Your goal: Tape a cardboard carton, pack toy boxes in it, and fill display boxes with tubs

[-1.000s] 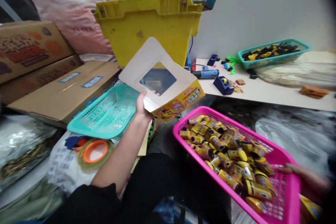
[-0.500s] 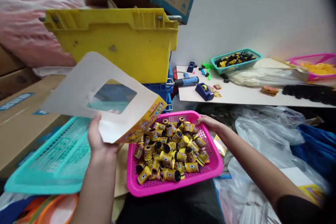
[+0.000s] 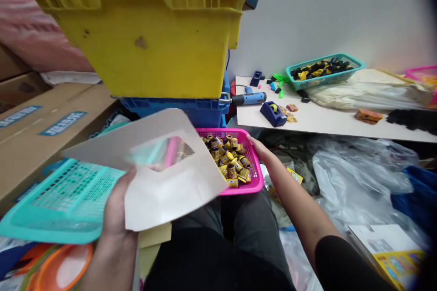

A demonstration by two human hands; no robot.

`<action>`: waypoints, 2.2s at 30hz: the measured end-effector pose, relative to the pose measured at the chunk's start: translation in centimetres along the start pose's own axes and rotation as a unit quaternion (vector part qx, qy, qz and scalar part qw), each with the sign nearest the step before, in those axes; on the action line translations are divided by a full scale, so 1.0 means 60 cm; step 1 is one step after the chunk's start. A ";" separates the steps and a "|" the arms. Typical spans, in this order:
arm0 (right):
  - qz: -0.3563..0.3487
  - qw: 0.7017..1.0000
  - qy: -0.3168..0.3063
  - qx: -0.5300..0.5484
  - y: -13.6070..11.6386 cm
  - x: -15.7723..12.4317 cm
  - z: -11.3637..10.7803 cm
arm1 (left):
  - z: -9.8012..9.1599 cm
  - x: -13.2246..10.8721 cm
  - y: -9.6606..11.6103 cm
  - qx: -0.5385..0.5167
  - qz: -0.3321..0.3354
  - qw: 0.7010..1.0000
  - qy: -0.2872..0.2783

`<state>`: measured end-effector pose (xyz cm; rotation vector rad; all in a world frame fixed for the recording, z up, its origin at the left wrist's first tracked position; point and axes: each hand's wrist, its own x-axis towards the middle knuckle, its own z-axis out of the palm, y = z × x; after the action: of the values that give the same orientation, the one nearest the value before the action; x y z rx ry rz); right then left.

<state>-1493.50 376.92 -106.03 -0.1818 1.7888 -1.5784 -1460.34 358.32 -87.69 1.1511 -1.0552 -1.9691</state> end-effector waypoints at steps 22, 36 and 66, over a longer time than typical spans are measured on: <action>-0.443 0.705 -0.003 -0.554 -0.126 -0.138 0.149 | -0.056 -0.016 -0.232 0.067 -0.073 0.992 -0.083; -0.134 0.762 -0.245 -0.585 0.041 -0.376 0.424 | -0.167 -0.043 -0.215 0.154 0.111 0.980 0.056; -0.207 0.880 -0.016 -0.428 -0.092 -0.114 0.360 | -0.169 -0.022 -0.153 0.110 0.003 0.993 -0.046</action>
<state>-1477.64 362.03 -97.66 -1.0545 2.4193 -0.8980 -1451.72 360.59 -98.13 1.1771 -1.3491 -1.9548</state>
